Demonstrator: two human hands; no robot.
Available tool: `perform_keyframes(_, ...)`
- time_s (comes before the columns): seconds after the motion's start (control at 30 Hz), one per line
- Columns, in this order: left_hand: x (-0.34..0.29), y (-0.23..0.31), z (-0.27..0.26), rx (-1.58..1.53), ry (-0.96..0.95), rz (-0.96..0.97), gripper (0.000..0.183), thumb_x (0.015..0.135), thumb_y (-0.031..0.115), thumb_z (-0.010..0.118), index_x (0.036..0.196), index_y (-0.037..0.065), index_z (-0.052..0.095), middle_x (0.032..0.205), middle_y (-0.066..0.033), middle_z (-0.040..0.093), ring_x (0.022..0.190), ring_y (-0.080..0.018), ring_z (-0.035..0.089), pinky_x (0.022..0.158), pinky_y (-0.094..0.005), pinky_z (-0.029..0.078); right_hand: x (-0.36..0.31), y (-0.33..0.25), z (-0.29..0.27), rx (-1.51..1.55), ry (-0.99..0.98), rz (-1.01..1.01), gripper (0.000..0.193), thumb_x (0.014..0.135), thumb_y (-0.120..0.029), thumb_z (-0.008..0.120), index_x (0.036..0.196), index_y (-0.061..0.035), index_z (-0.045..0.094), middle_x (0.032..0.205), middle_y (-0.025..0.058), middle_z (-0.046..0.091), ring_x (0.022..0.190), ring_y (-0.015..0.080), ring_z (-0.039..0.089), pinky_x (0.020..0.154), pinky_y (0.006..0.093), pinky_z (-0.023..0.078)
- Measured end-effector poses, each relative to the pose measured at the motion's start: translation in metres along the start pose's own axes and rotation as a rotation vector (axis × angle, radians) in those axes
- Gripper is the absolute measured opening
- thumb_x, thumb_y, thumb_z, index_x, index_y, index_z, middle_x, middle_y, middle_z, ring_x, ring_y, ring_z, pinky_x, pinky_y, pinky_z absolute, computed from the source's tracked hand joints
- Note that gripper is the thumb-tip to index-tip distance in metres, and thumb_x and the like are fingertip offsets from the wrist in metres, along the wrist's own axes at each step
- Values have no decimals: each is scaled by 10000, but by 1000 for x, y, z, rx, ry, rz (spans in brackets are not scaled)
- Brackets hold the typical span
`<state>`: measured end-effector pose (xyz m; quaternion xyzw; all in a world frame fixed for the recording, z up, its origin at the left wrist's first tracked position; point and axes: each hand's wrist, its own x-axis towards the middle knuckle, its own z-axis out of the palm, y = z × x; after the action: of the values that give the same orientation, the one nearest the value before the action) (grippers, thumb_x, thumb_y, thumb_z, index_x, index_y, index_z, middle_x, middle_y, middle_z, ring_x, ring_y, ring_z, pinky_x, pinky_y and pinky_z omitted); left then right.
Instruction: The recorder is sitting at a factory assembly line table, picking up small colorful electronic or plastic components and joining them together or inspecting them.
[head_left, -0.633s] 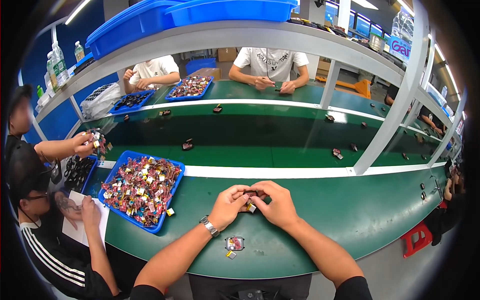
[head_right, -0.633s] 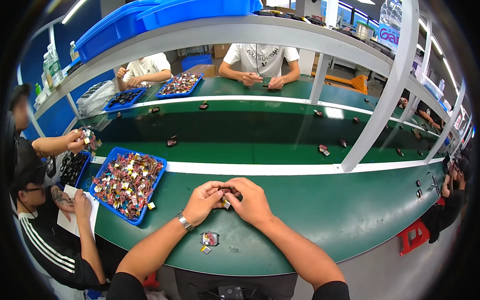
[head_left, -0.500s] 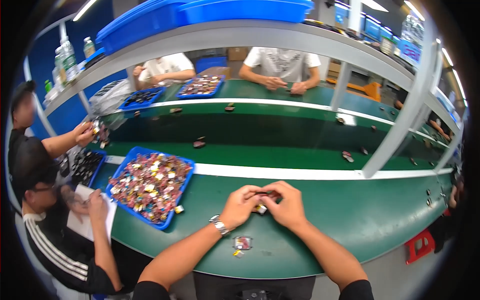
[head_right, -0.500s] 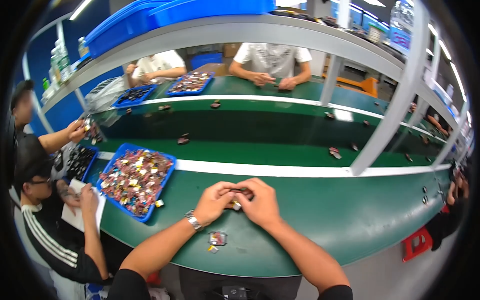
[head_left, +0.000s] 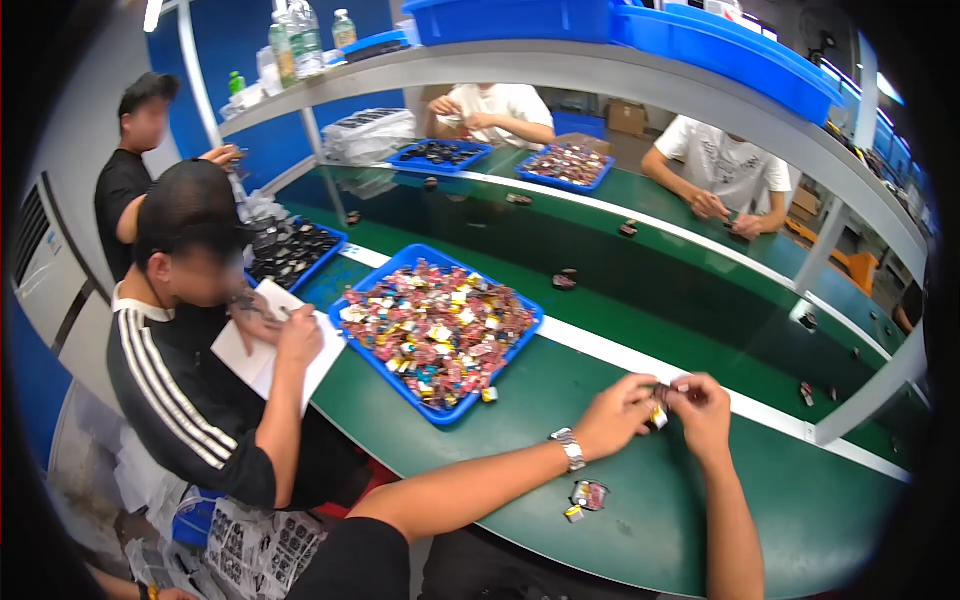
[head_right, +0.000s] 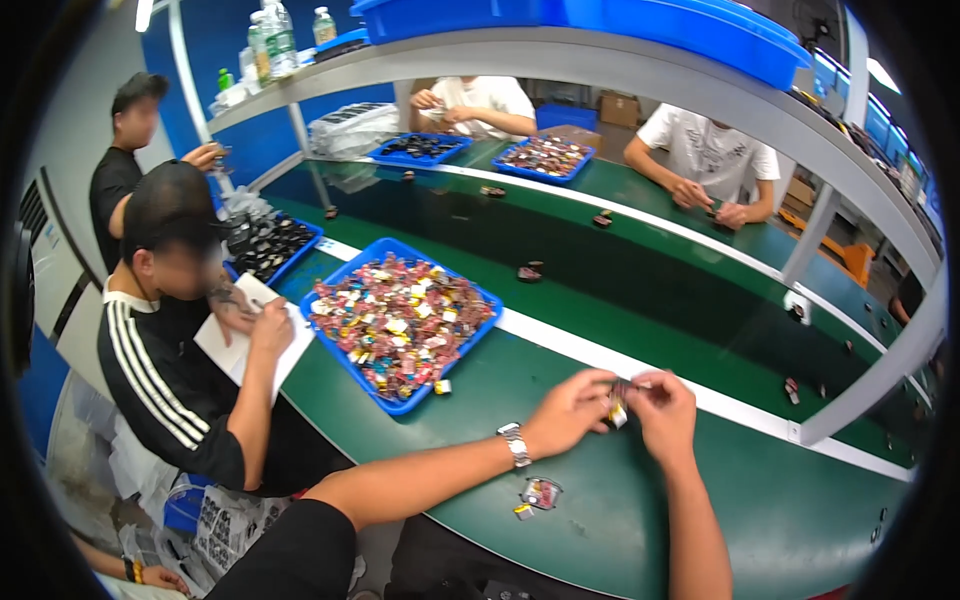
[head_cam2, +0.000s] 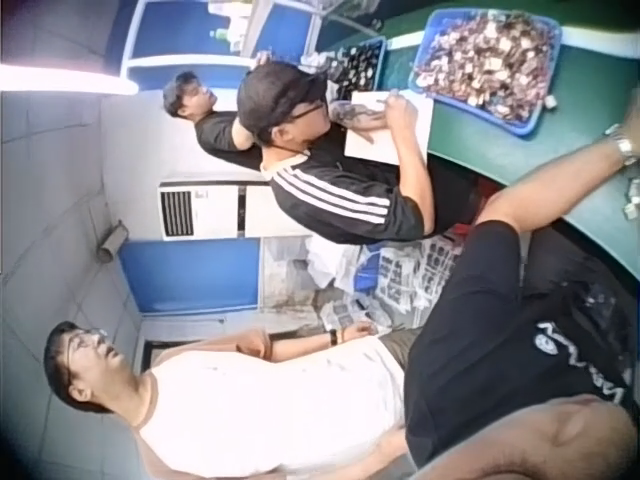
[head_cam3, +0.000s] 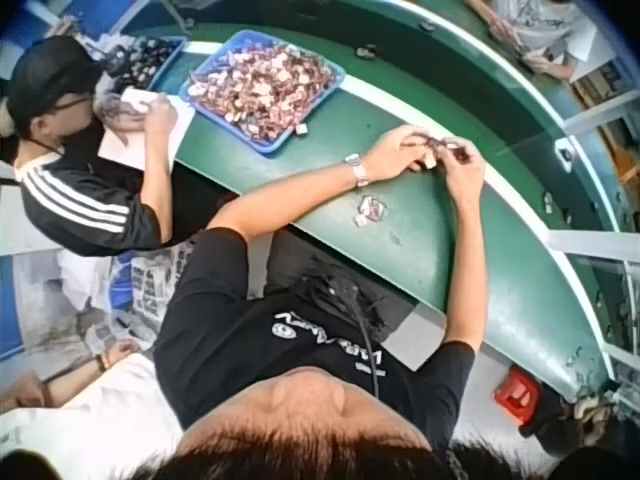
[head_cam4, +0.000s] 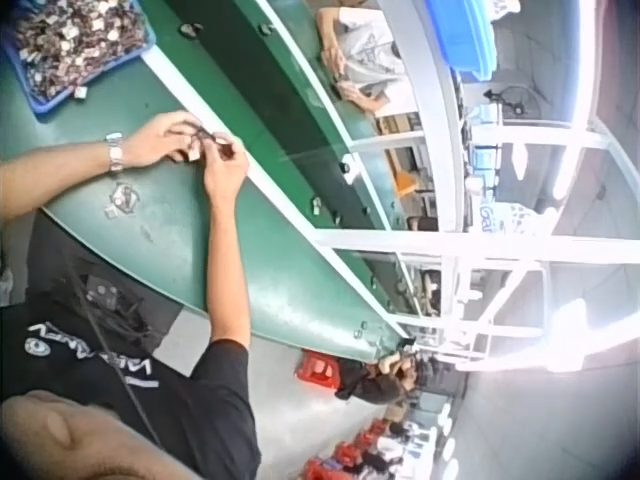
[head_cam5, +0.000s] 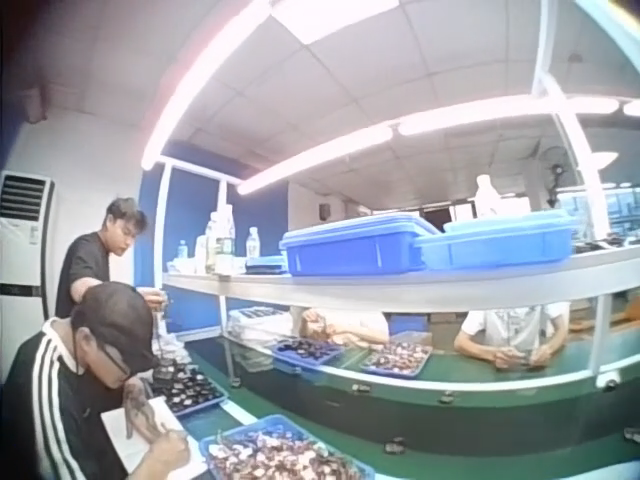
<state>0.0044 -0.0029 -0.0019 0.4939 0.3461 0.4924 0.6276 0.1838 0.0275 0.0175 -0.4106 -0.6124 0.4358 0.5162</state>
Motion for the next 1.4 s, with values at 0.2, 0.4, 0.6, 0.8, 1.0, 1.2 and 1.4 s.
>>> perform_keyframes(0.2, 5, -4, -30, 37, 128, 39, 241, 979, 65, 544, 1199, -31, 565, 1132, -146, 654, 932, -167, 667, 779, -294, 566, 85, 40, -36, -119, 377, 192, 230, 826, -48, 759, 1003, 46, 646, 907, 97, 690, 740, 141, 643, 677, 267, 518)
perform_keyframes(0.4, 2, 4, -24, 145, 106, 46, 189, 966, 44, 539, 1130, -26, 600, 1075, -123, 671, 893, -141, 666, 735, -271, 557, 79, 38, -35, -907, 548, -394, 248, 807, -16, 691, 1050, -9, 647, 1087, 138, 628, 895, 272, 618, 783, 364, 511)
perform_keyframes(0.6, 0, 7, -13, 202, 179, 86, 128, 942, 29, 552, 1048, -7, 614, 962, -65, 670, 768, -88, 628, 637, -238, 515, 84, 31, 35, -676, 115, -329, 313, 795, -94, 721, 1090, -28, 640, 1016, 127, 653, 802, 254, 652, 738, 361, 538)
perform_keyframes(0.8, -6, 19, -18, 327, 382, 442, 54, 913, 1, 585, 956, 12, 615, 789, -6, 604, 644, -44, 537, 575, -208, 437, 132, 45, 136, -825, -36, -211, 582, 743, -306, 807, 1166, 37, 603, 1125, 190, 630, 1061, 353, 595, 916, 433, 496)
perform_keyframes(1.0, 5, 18, -26, 369, 506, 528, 27, 912, 14, 590, 933, 24, 603, 759, -10, 582, 627, -55, 531, 554, -234, 432, 171, 56, 179, -911, 113, -119, 503, 731, -330, 803, 1068, 0, 628, 1076, 210, 641, 1025, 390, 594, 906, 461, 502)
perform_keyframes(1.2, 15, 4, -37, 280, 497, 362, 65, 919, 55, 598, 977, 27, 591, 795, -19, 607, 625, -69, 551, 546, -249, 448, 152, 45, 134, -411, 40, -88, 526, 723, -181, 809, 1176, 16, 629, 1111, 137, 679, 983, 203, 651, 779, 333, 534)
perform_keyframes(1.4, 13, 18, -47, -44, 329, -10, 249, 1016, 232, 498, 1083, 14, 600, 888, -65, 634, 626, -98, 576, 528, -237, 473, 58, -10, 38, -197, -265, -92, 652, 716, -35, 820, 1308, -23, 548, 1192, 91, 653, 1043, 151, 611, 808, 285, 508)
